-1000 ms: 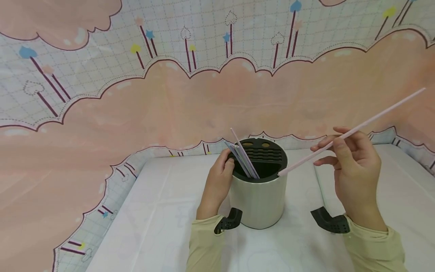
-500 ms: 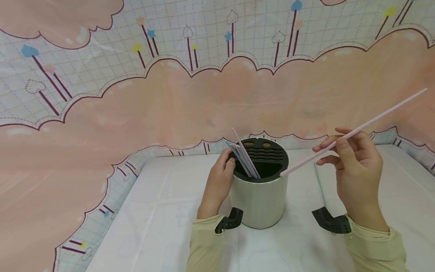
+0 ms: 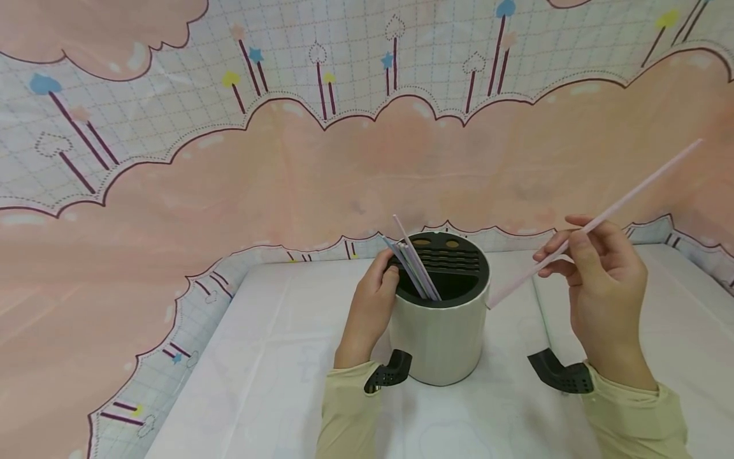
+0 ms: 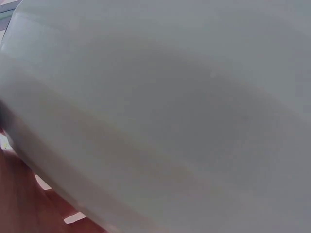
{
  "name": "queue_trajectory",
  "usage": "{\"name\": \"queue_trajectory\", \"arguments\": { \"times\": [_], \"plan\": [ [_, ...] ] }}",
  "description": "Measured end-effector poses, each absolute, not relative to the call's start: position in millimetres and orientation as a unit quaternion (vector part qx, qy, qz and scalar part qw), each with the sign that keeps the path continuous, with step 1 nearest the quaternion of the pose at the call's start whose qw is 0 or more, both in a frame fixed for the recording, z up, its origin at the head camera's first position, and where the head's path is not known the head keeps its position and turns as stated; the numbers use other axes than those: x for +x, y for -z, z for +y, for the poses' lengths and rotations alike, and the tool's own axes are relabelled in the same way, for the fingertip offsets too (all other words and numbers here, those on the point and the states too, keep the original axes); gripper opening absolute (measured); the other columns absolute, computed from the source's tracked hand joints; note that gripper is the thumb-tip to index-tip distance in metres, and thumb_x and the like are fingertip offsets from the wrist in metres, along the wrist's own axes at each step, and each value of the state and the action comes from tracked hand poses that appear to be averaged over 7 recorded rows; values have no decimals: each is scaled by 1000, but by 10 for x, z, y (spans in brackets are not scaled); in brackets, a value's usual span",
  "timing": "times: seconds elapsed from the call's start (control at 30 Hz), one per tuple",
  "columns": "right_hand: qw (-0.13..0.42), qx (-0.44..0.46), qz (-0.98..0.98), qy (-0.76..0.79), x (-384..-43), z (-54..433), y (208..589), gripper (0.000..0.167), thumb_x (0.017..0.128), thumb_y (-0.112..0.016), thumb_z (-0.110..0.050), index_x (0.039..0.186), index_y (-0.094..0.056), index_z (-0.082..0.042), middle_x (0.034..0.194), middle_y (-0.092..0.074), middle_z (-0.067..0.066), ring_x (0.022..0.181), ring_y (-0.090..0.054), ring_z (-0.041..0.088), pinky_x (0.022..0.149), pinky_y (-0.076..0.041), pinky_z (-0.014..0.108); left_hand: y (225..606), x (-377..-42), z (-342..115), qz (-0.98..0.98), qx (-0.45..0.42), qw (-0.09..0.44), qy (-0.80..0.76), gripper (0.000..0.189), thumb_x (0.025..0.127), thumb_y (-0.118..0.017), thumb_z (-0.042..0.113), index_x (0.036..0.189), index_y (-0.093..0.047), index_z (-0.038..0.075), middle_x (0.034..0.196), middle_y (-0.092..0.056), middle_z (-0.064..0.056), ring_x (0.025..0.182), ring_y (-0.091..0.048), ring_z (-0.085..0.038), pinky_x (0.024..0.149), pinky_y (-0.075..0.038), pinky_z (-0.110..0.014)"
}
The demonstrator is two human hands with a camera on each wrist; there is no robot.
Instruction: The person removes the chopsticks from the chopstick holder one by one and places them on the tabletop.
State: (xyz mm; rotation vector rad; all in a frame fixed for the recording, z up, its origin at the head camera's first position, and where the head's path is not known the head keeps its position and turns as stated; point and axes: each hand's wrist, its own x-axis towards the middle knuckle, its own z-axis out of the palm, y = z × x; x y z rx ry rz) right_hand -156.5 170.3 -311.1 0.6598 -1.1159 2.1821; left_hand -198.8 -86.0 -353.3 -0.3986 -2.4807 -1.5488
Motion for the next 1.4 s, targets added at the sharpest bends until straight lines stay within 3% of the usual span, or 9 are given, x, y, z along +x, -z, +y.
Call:
{"name": "queue_trajectory", "arguments": {
  "times": [0.27, 0.53, 0.63, 0.8, 1.1, 1.4],
  "plan": [
    [303, 164, -600, -721, -1589, 1838, 3149, 29, 88, -51, -3, 114, -52, 10, 75, -57, 16, 66, -58, 24, 54, -49, 25, 3538, -1977, -845, -838, -132, 99, 520, 38, 94, -30, 36, 131, -39, 35, 135, -37, 12, 125, -32, -11, 98, -31, -42],
    [219, 73, -857, -461, -1765, 2082, 3372, 31, 93, -44, -26, 120, -52, -14, 76, -58, 7, 62, -56, 15, 54, -47, 22, 3529, -1969, -840, -841, -125, 99, 516, 38, 94, -30, 38, 131, -38, 34, 135, -38, 11, 125, -32, -10, 98, -30, -41],
    [179, 61, -914, -359, -1835, 2162, 3475, 31, 95, -39, -28, 118, -50, -11, 73, -58, 2, 58, -55, 14, 53, -43, 26, 3530, -1961, -841, -842, -123, 101, 516, 39, 94, -30, 37, 131, -38, 34, 136, -37, 11, 125, -32, -11, 99, -29, -41],
    [114, 64, -947, -293, -1913, 2284, 3620, 30, 92, -39, -16, 116, -46, 2, 73, -60, 2, 58, -53, 13, 55, -36, 29, 3538, -1947, -834, -842, -123, 99, 516, 39, 94, -30, 38, 132, -38, 33, 136, -37, 10, 125, -32, -11, 99, -29, -41],
    [-31, 23, -951, -306, -2002, 2494, 3835, 47, 88, -45, -9, 125, -29, 16, 86, -61, 18, 63, -59, 15, 62, -47, 40, 3530, -1937, -816, -840, -117, 92, 522, 42, 93, -31, 39, 134, -36, 32, 137, -35, 9, 125, -31, -12, 98, -30, -40],
    [-73, 15, -950, -302, -2083, 2674, 4009, 58, 82, -52, -7, 127, -24, 18, 82, -60, 14, 59, -58, 13, 60, -46, 35, 3545, -1956, -830, -838, -115, 96, 524, 39, 94, -30, 40, 132, -36, 37, 136, -37, 11, 124, -33, -12, 98, -31, -41]
  ]
}}
